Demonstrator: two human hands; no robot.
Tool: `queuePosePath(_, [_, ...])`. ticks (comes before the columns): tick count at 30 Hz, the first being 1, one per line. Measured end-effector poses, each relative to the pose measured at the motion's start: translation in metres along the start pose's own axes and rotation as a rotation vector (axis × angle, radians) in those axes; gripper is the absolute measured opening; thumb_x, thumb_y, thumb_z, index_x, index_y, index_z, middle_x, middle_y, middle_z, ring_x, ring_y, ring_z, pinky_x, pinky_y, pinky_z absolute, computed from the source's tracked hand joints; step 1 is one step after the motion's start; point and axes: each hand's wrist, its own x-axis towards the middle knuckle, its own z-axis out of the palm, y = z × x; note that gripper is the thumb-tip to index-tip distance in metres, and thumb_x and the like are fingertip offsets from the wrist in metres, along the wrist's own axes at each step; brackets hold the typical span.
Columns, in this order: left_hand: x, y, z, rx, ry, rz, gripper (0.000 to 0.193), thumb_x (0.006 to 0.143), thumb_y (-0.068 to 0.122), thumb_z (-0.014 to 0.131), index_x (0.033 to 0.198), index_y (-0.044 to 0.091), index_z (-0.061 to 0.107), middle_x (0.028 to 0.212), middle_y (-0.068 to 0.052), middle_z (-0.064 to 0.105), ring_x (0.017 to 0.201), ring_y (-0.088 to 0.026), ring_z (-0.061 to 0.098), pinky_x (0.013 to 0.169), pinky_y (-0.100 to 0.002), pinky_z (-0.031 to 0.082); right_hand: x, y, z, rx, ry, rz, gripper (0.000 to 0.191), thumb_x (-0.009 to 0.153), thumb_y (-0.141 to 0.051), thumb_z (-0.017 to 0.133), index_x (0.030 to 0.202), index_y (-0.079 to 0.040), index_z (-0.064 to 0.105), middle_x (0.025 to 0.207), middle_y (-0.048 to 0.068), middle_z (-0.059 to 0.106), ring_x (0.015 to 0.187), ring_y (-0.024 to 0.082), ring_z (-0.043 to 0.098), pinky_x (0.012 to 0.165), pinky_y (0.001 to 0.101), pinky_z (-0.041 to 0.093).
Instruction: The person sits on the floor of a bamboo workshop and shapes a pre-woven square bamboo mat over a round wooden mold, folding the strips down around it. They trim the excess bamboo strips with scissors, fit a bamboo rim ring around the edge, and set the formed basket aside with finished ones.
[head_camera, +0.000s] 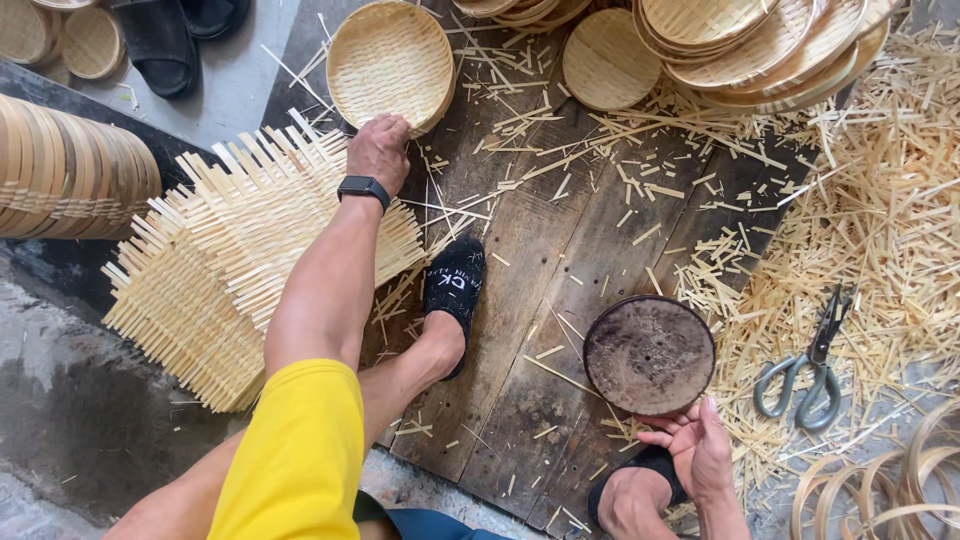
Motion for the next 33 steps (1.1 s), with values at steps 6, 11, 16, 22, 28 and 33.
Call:
queuePosePath(6, [0.008, 0.020, -0.040, 0.071, -0.195, -0.146, 0.033, 0.094, 0.014, 0.073, 0.122, -0.001, 0.063, 0.125, -0.020, 0.067, 0.125, -0.037, 0.059, 0.106, -0.043, 0.048, 0.004, -0.004, 0.017, -0.142, 0.074, -0.078, 0.039, 0.109, -0.025, 0.052, 0.122, 0.011, 0.056, 0.118, 0.026, 0.067, 0.101, 0.037, 0.068, 0.084, 0.0494, 0.060])
queuePosePath(11, [-0.029, 0.058, -0.104, 0.312, -0.691, -0.122, 0.107, 0.069, 0.045, 0.091, 0.145, -0.010, 0.039, 0.145, -0.030, 0.041, 0.137, -0.043, 0.040, 0.109, -0.051, 0.036, 0.018, -0.004, 0.056, 0.053, -0.041, -0.083, 0.037, 0.102, -0.027, 0.054, 0.116, 0.007, 0.057, 0.116, 0.020, 0.068, 0.101, 0.031, 0.074, 0.084, 0.0420, 0.064])
queuePosePath(16, [-0.077, 0.072, -0.150, 0.489, -1.040, -0.310, 0.087, 0.062, 0.053, 0.100, 0.122, -0.001, 0.065, 0.148, -0.035, 0.036, 0.136, -0.049, 0.037, 0.107, -0.049, 0.040, 0.013, -0.002, 0.059, -0.160, -0.026, 0.081, 0.048, 0.104, -0.035, 0.053, 0.116, 0.011, 0.060, 0.107, 0.024, 0.073, 0.091, 0.030, 0.073, 0.073, 0.0394, 0.061])
queuePosePath(22, [-0.076, 0.039, -0.158, 0.101, -1.003, -0.397, 0.024, 0.074, 0.029, 0.084, 0.089, 0.011, 0.086, 0.092, -0.015, 0.078, 0.086, -0.030, 0.074, 0.083, -0.043, 0.059, 0.000, 0.013, 0.030, -0.182, 0.018, 0.016, 0.047, 0.105, -0.034, 0.053, 0.124, 0.007, 0.062, 0.105, 0.020, 0.071, 0.088, 0.027, 0.072, 0.074, 0.0385, 0.061])
queuePosePath(28, [-0.024, 0.042, -0.236, 0.414, -0.168, -0.150, 0.017, 0.084, 0.021, 0.070, 0.090, 0.008, 0.078, 0.080, -0.021, 0.072, 0.074, -0.038, 0.072, 0.068, -0.047, 0.057, -0.002, 0.014, 0.007, -0.087, 0.059, -0.111, 0.045, 0.109, -0.035, 0.051, 0.125, 0.006, 0.062, 0.099, 0.016, 0.069, 0.085, 0.024, 0.070, 0.073, 0.0366, 0.059])
queuePosePath(33, [-0.042, 0.168, -0.222, 0.321, -0.025, 0.397, 0.026, 0.095, 0.006, 0.058, 0.069, 0.010, 0.061, 0.064, -0.009, 0.059, 0.057, -0.023, 0.058, 0.052, -0.039, 0.049, -0.012, -0.014, 0.005, 0.058, -0.058, -0.290, 0.051, 0.109, -0.042, 0.051, 0.127, 0.005, 0.061, 0.102, 0.015, 0.068, 0.087, 0.024, 0.069, 0.075, 0.0349, 0.059])
